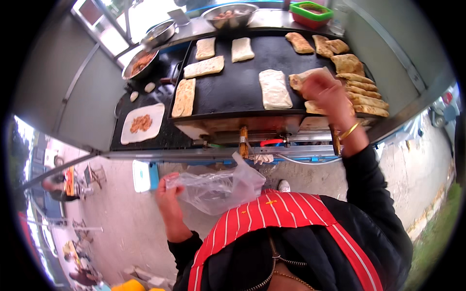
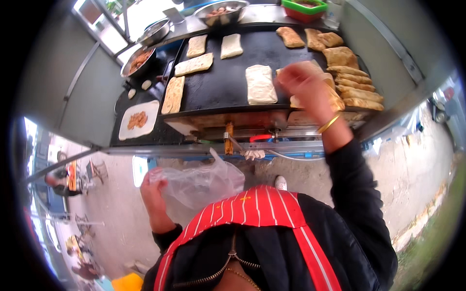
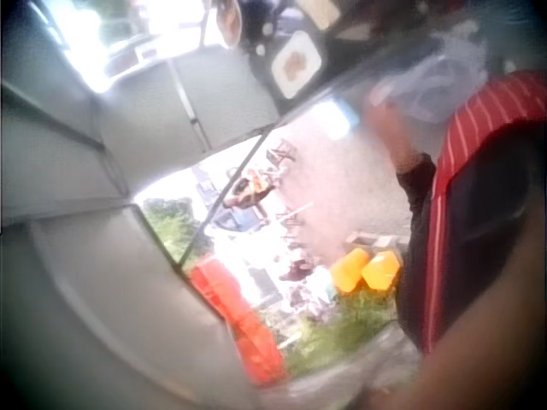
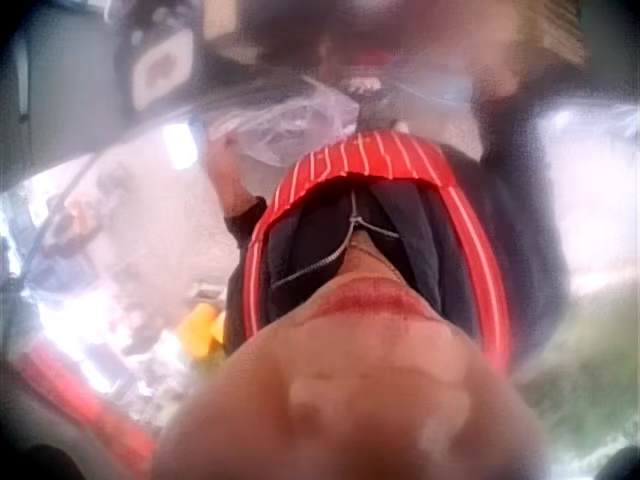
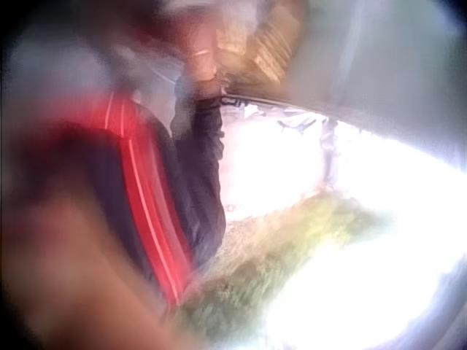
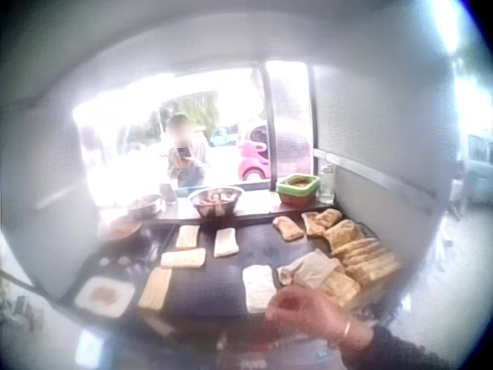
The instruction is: The person prepares stuffed flatbreads at an outdoor food stall. They roll out dough balls into flat circles, spread a meat filling onto the dough, fold the dough over the filling, and place the parcels onto a hot griddle. The person also flips the cooking flatbreads and hands a finished item to a customer.
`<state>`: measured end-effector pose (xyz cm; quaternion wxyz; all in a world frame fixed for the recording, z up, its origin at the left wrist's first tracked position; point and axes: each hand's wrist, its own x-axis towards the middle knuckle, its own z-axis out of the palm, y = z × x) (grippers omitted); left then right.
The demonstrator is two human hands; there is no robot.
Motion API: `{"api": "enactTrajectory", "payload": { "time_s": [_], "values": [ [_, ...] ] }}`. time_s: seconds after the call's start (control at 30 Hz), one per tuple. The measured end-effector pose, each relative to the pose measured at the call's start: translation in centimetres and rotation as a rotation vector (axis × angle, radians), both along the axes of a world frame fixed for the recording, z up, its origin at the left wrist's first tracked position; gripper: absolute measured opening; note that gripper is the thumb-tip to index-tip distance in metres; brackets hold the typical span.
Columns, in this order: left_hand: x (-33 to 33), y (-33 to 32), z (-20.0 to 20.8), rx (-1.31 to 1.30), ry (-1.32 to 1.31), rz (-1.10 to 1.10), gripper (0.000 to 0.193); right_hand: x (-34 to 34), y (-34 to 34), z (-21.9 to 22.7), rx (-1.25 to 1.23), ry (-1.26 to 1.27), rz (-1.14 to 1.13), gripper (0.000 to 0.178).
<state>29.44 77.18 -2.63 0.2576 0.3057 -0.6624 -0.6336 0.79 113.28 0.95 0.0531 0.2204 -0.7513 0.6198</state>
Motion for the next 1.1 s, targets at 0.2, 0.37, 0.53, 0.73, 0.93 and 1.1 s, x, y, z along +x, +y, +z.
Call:
{"api": "enactTrajectory", "payload": {
  "time_s": [0.2,0.37,0.53,0.73,0.93,1.1],
  "values": [
    [-4.8,4.0,4.6,0.126,0.104,-0.342,0.036,-11.9,12.5,-1.8,0.523,-0.658,-0.193,0.064],
    [-14.7,11.9,6.3,0.411,-0.094,-0.959,0.052,-10.2,9.9,0.2,0.274,-0.964,0.079,0.046],
    [-26.8,22.6,-0.5,0.721,-0.268,-1.043,0.057,-10.7,9.7,-0.4,0.118,-0.9,0.281,0.04],
    [-28.7,26.2,-0.6,0.612,-0.232,-0.931,0.013,-10.5,8.9,-1.5,0.205,-0.662,0.407,0.052],
    [-27.1,22.9,-0.4,0.692,-0.098,-1.072,0.027,-10.0,8.9,-1.3,-0.007,-0.761,0.572,0.067],
    [-19.9,12.0,8.1,0.339,0.07,-0.838,0.05,-2.7,10.3,1.2,-0.423,-0.984,0.349,0.058]
  ]
}}
